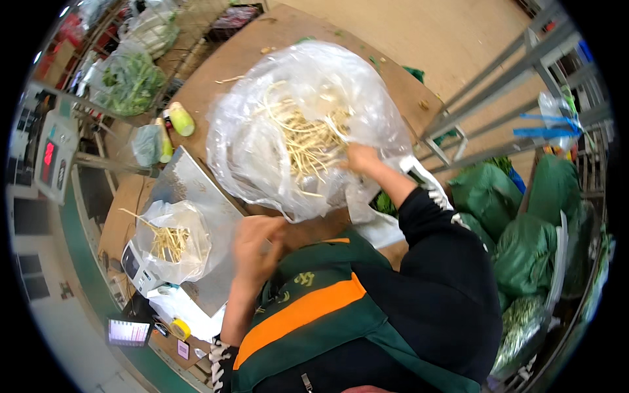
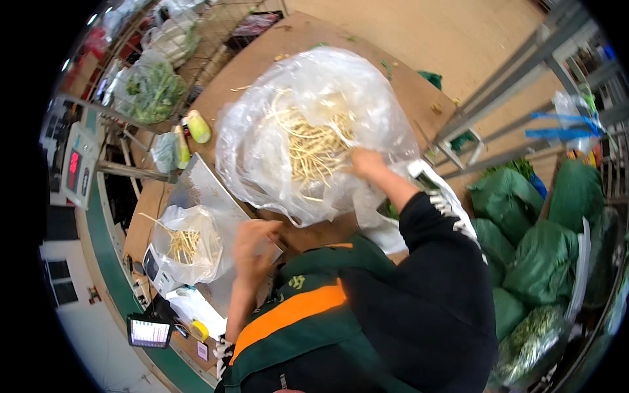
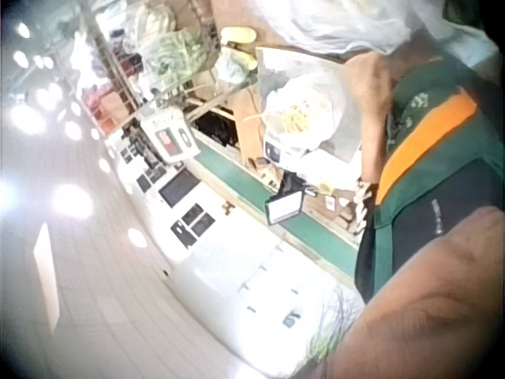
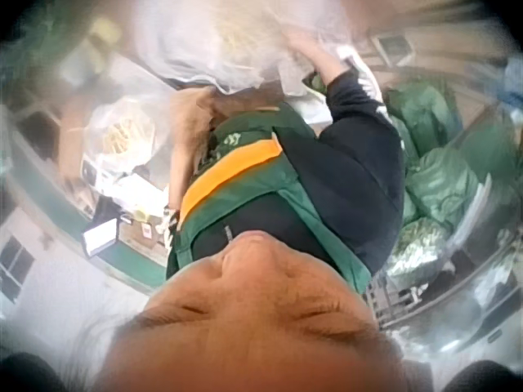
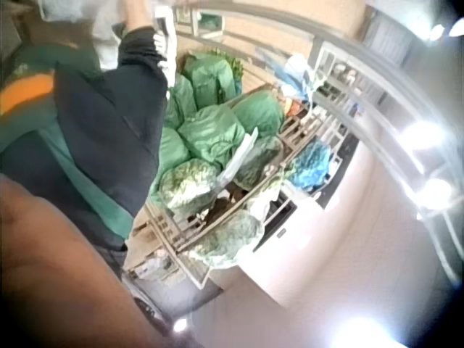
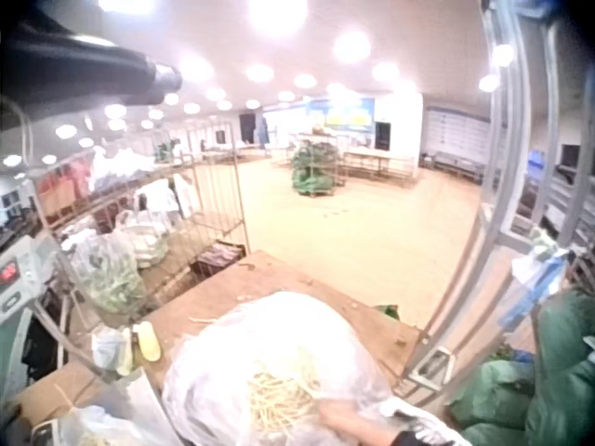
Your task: The person repeatedly scoops bean sprouts from a large bag, places them into a small plastic bag on a digital scale, adjusts the amount to reach a target weight, ties the bag, and sets it aside. This cycle is repeated multiple times.
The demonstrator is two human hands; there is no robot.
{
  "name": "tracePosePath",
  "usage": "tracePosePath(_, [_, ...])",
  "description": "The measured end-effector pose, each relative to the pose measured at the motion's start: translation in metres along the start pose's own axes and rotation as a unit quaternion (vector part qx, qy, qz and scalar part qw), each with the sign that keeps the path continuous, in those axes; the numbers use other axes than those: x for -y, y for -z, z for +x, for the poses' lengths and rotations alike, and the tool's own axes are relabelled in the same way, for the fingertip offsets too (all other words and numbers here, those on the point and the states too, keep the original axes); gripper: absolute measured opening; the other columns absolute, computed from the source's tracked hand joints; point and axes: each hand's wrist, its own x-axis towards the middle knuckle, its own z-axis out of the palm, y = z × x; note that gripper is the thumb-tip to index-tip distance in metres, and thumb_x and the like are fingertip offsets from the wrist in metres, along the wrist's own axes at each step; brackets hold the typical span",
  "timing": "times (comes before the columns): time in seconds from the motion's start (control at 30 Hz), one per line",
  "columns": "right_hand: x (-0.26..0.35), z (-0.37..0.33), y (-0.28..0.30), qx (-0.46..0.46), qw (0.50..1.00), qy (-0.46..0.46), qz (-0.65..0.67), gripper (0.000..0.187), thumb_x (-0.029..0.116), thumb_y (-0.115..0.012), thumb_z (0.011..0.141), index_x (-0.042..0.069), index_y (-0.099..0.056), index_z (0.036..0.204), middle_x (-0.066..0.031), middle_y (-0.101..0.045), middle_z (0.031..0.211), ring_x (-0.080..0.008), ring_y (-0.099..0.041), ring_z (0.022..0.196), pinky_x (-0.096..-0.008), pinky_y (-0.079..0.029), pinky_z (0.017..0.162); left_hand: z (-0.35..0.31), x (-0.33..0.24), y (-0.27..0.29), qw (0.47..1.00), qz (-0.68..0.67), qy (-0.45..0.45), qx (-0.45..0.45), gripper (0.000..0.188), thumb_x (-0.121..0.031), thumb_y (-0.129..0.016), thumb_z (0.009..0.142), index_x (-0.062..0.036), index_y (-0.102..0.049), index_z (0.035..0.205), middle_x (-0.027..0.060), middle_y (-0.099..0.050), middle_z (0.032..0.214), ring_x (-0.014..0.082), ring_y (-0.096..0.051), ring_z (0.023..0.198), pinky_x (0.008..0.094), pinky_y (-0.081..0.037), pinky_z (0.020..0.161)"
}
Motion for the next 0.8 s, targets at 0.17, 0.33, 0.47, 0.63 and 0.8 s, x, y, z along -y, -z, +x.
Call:
tracePosePath(0.17, [-0.042, 0.03, -0.054, 0.098, 0.989, -0.114, -0.002, 0.039, 0.028, -0.056, 0.09, 0.007, -0.064, 0.121, -0.0222, -0.068, 0.12, -0.0387, -0.067, 0.109, -0.0532, -0.054, 0.087, 0.035, 0.053, -0.098, 0.973, 0.09, -0.148, 0.151, 0.04, -0.016, -0.079, 0.07, -0.0065, -0.067, 0.107, 0.0086, -0.066, 0.103, 0.0284, -0.062, 0.108, 0.0432, -0.045, 0.105])
tracePosePath(0.33, [-0.115, 0.047, -0.053, 0.246, 0.889, 0.26, -0.284, 0.039, 0.019, -0.06, 0.089, -0.003, -0.061, 0.122, -0.0304, -0.066, 0.116, -0.0443, -0.064, 0.108, -0.0483, -0.051, 0.094, 0.042, 0.059, -0.104, 0.97, 0.132, -0.085, 0.186, 0.035, -0.02, -0.076, 0.077, -0.0102, -0.065, 0.109, 0.0067, -0.063, 0.105, 0.0245, -0.06, 0.112, 0.0468, -0.037, 0.11])
tracePosePath(0.47, [-0.095, 0.034, -0.063, 0.047, 0.986, -0.038, 0.157, 0.033, 0.023, -0.061, 0.092, -0.001, -0.065, 0.115, -0.031, -0.067, 0.114, -0.0448, -0.064, 0.107, -0.0508, -0.051, 0.093, 0.035, 0.054, -0.104, 0.977, 0.124, -0.066, 0.161, 0.037, -0.019, -0.076, 0.077, -0.0109, -0.064, 0.111, 0.0068, -0.063, 0.105, 0.0249, -0.059, 0.11, 0.0445, -0.038, 0.107])
tracePosePath(0.63, [-0.074, 0.035, 0.045, 0.095, 0.994, 0.037, -0.04, 0.031, 0.03, -0.057, 0.099, 0.002, -0.065, 0.108, -0.0266, -0.069, 0.107, -0.0428, -0.067, 0.101, -0.0538, -0.051, 0.085, 0.04, 0.062, -0.106, 0.961, 0.192, -0.032, 0.195, 0.04, -0.022, -0.076, 0.077, -0.0107, -0.063, 0.113, 0.0095, -0.063, 0.107, 0.0278, -0.06, 0.108, 0.0468, -0.042, 0.096])
tracePosePath(0.8, [0.003, 0.014, 0.213, 0.05, 0.989, 0.135, -0.036, 0.03, 0.029, -0.063, 0.094, 0.0, -0.068, 0.098, -0.023, -0.071, 0.096, -0.04, -0.069, 0.094, -0.0503, -0.053, 0.078, 0.026, 0.08, -0.106, 0.953, 0.215, 0.043, 0.208, 0.037, -0.03, -0.074, 0.082, -0.0117, -0.067, 0.113, 0.011, -0.066, 0.113, 0.0293, -0.061, 0.112, 0.0496, -0.043, 0.094])
